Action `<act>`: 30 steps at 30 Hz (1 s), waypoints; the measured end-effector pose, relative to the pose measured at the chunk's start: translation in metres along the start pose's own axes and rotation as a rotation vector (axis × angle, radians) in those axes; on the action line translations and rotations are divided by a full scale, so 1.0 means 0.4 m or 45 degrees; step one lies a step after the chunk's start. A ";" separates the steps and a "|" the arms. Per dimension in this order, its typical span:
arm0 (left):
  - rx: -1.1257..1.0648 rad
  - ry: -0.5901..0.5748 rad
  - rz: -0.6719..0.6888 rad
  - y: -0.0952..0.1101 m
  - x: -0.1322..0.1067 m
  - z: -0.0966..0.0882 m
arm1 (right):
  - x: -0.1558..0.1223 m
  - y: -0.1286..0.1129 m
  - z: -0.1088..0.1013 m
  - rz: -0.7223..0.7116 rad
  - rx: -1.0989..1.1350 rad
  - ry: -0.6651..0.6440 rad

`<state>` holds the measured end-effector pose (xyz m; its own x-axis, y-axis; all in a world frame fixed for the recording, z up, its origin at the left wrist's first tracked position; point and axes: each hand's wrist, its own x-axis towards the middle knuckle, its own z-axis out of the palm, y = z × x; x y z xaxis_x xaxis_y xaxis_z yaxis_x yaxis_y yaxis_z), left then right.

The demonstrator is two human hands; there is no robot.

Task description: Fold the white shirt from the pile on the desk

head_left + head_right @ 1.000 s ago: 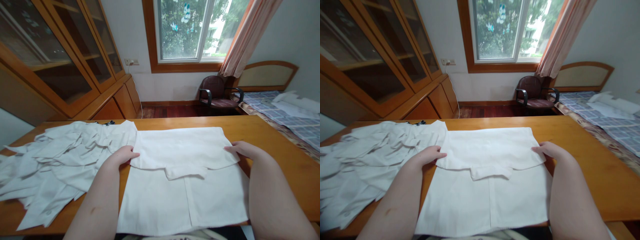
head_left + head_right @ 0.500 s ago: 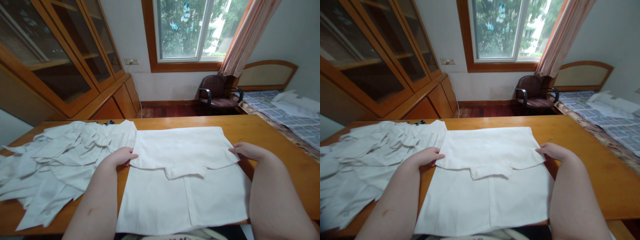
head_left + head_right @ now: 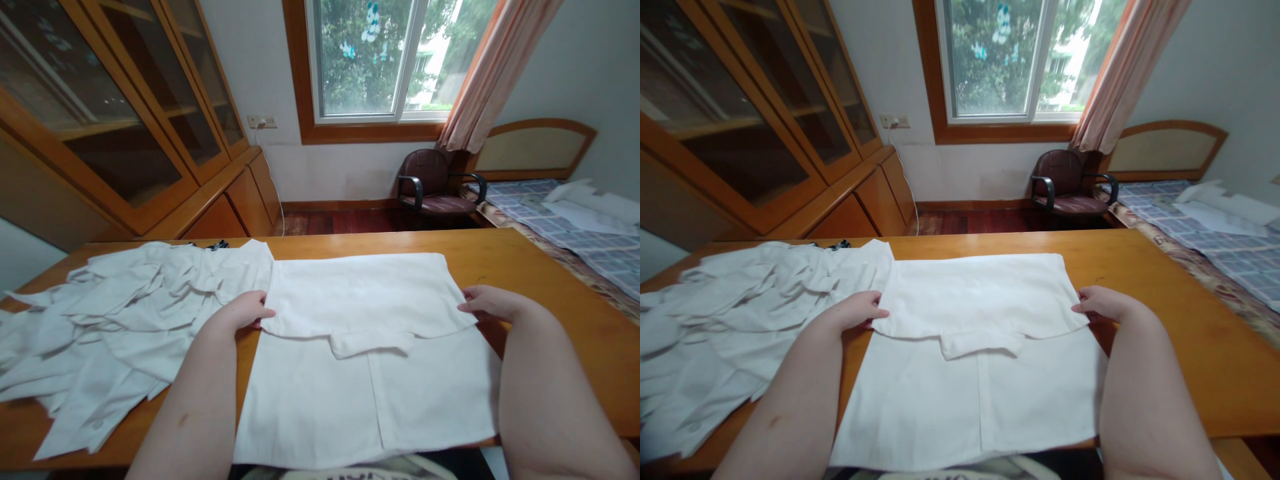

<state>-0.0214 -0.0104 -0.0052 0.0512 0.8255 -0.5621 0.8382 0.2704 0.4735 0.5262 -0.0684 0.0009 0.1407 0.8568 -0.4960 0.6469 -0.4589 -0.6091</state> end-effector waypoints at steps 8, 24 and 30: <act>-0.059 0.016 -0.074 -0.005 -0.002 -0.002 | 0.012 0.013 -0.010 0.117 0.111 -0.203; 0.248 0.091 -0.169 0.024 -0.011 -0.010 | 0.041 0.032 -0.016 0.346 -0.263 -0.126; 0.303 0.241 -0.126 0.022 -0.011 -0.014 | 0.049 0.025 -0.027 0.214 -0.360 0.116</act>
<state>-0.0172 -0.0090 0.0052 -0.1200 0.8847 -0.4504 0.9387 0.2488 0.2386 0.5434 -0.0537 -0.0081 0.3210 0.7980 -0.5100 0.7892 -0.5231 -0.3218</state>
